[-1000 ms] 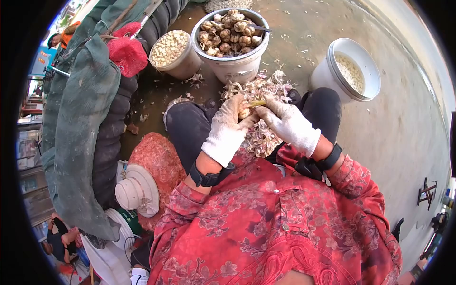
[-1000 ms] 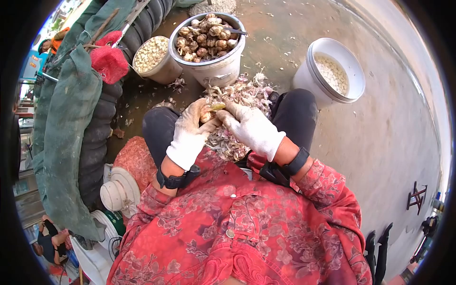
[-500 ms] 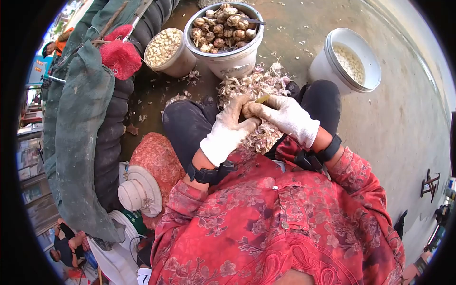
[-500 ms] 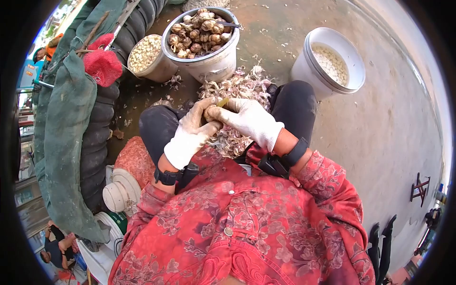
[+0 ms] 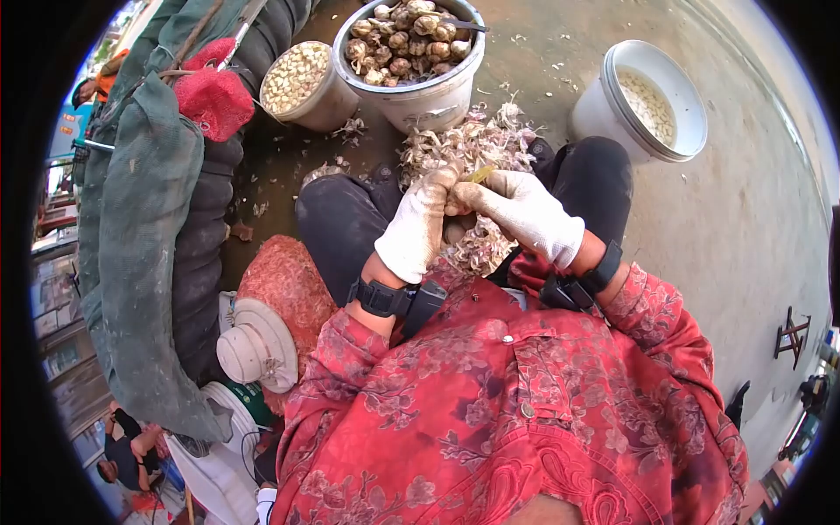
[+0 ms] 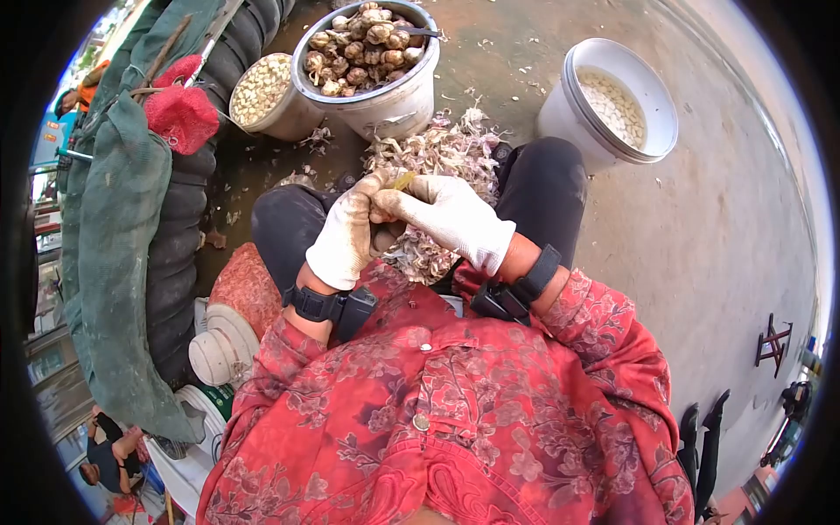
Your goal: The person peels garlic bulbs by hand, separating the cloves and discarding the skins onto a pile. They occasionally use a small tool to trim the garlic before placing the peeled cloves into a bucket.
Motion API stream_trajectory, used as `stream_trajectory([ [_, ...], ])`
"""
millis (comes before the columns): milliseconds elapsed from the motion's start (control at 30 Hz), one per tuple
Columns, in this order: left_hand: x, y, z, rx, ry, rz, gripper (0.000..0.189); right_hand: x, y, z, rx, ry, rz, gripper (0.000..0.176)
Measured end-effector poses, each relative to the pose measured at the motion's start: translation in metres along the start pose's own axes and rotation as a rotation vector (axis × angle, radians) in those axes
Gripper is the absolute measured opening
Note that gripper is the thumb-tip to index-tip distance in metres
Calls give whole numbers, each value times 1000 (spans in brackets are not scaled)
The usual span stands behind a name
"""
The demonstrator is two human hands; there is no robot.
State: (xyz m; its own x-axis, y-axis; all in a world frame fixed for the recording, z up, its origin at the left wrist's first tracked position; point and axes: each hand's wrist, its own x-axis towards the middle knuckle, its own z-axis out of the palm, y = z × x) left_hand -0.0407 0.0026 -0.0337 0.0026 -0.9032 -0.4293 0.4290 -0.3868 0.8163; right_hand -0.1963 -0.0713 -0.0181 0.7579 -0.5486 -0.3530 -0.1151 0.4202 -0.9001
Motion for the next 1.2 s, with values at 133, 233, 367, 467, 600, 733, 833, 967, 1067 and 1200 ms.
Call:
stream_trajectory([
  [133, 6, -12, -10, -189, 48, -124, 38, 3, 3, 5, -80, 17, -47, 26],
  [233, 8, -18, -13, -249, 80, -79, 39, 1, -6, 5, -413, -44, -157, 26],
  [367, 9, -8, -11, -102, 151, -63, 41, 0, 5, -1, -962, 26, -395, 36],
  [467, 10, -7, -12, -51, 183, 70, 44, -3, 3, 0, -1084, -78, -222, 40],
  [600, 16, -11, -30, -151, 109, 30, 41, -4, 13, -7, -950, -85, -163, 36],
  [733, 15, -4, -24, -372, 139, -102, 40, -1, 0, -23, -734, -10, -152, 40],
  [833, 9, 2, -16, -373, 293, -99, 41, -3, -18, -25, -828, 58, -79, 38],
  [967, 2, -1, -10, -308, 210, -91, 32, -4, -13, -22, -748, 123, -283, 33],
  [1067, 0, -2, -3, -293, 304, -77, 27, -5, -12, -18, -715, 67, -218, 31],
  [1200, 7, -16, -12, -247, 233, -10, 26, -3, -2, -14, -723, 79, -231, 30],
])
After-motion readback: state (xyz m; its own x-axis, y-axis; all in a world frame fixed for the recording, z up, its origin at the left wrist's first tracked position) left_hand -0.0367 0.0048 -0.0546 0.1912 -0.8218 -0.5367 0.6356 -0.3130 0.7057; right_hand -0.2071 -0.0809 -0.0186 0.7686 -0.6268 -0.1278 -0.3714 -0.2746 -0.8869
